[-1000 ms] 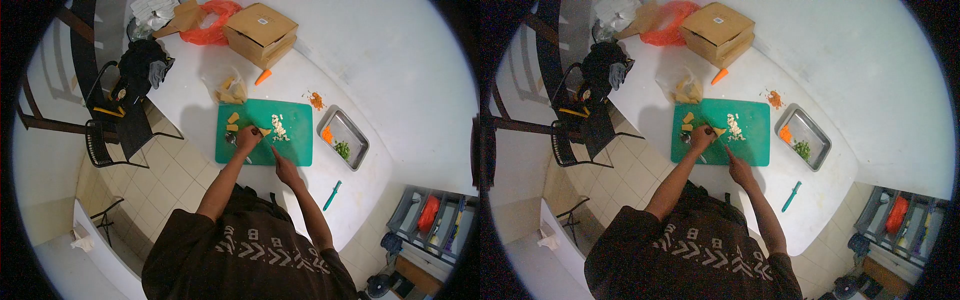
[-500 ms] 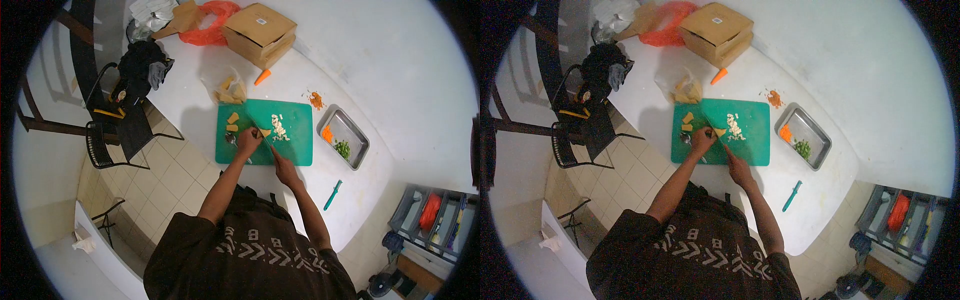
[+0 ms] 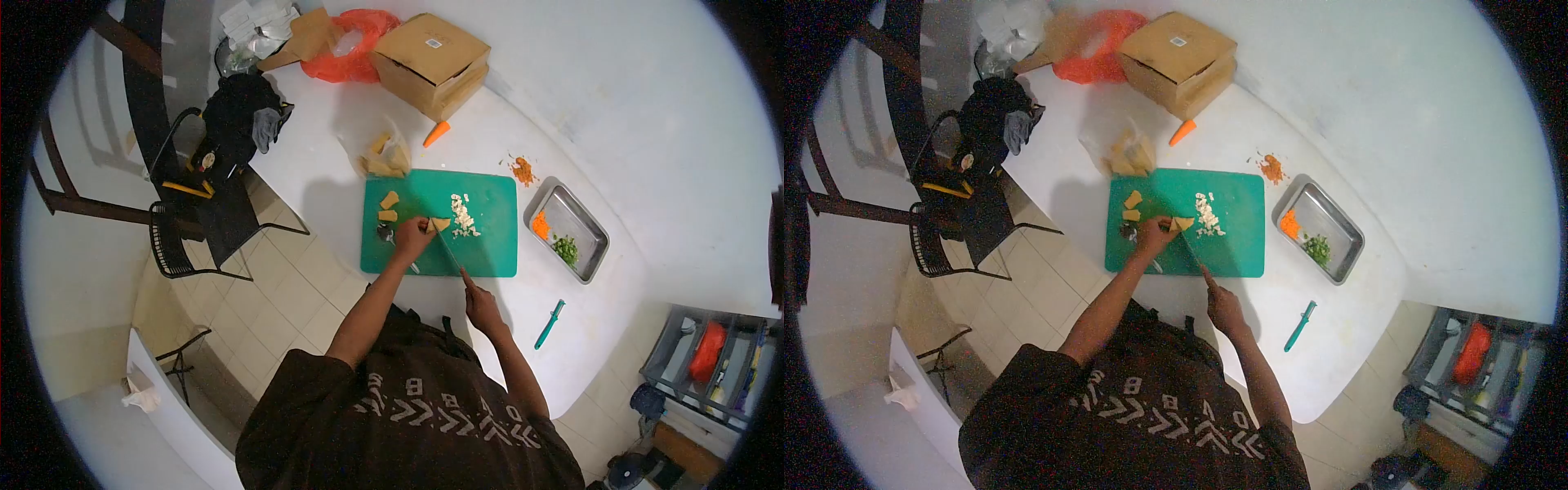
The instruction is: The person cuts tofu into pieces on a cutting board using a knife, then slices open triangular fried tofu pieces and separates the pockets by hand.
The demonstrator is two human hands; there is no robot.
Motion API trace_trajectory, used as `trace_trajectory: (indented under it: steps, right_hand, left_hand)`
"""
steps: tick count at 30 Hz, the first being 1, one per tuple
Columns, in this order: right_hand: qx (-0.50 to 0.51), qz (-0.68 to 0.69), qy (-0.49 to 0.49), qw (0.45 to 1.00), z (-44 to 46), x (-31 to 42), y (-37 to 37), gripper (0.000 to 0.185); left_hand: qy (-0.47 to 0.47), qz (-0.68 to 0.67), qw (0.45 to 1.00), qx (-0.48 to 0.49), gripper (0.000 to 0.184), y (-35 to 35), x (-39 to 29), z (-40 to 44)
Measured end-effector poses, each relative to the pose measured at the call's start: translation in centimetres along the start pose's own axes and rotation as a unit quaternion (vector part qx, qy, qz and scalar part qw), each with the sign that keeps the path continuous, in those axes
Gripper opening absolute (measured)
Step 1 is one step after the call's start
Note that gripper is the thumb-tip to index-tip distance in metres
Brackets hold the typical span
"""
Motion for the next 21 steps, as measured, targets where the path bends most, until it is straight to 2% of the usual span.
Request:
trace_trajectory:
  steps: [7,9,15,17,21]
  right_hand:
    - [-0.055,-0.014,0.020,0.998,2.0,-0.1,-1.3,0.067]
    - [-0.054,-0.001,0.002,0.999,3.2,0.4,-1.5,0.059]
    - [-0.076,0.022,0.017,0.997,4.2,1.6,-1.1,0.058]
    - [-0.066,0.016,0.007,0.998,3.1,1.4,-1.2,0.059]
    - [-0.024,-0.003,-0.035,0.999,0.4,0.1,-1.7,0.062]
  left_hand:
    - [-0.007,0.020,0.999,0.027,0.031,-0.8,0.7,0.3]
    - [-0.015,0.005,0.999,0.029,0.029,-1.2,1.4,0.4]
    - [0.008,0.012,1.000,0.024,0.033,-0.8,2.2,0.3]
    - [0.026,-0.007,1.000,0.014,0.034,-0.9,3.1,0.0]
    - [0.001,-0.023,1.000,-0.007,0.033,0.0,1.7,-0.8]
Point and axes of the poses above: each hand's wrist, its own z-axis towards the middle knuckle, its own y-axis out of the back of the hand, x = y × z, the point moved 8 cm from there along z, towards the middle knuckle, and after that the axes turned 7 degrees about -z, right-handed, at the moved point
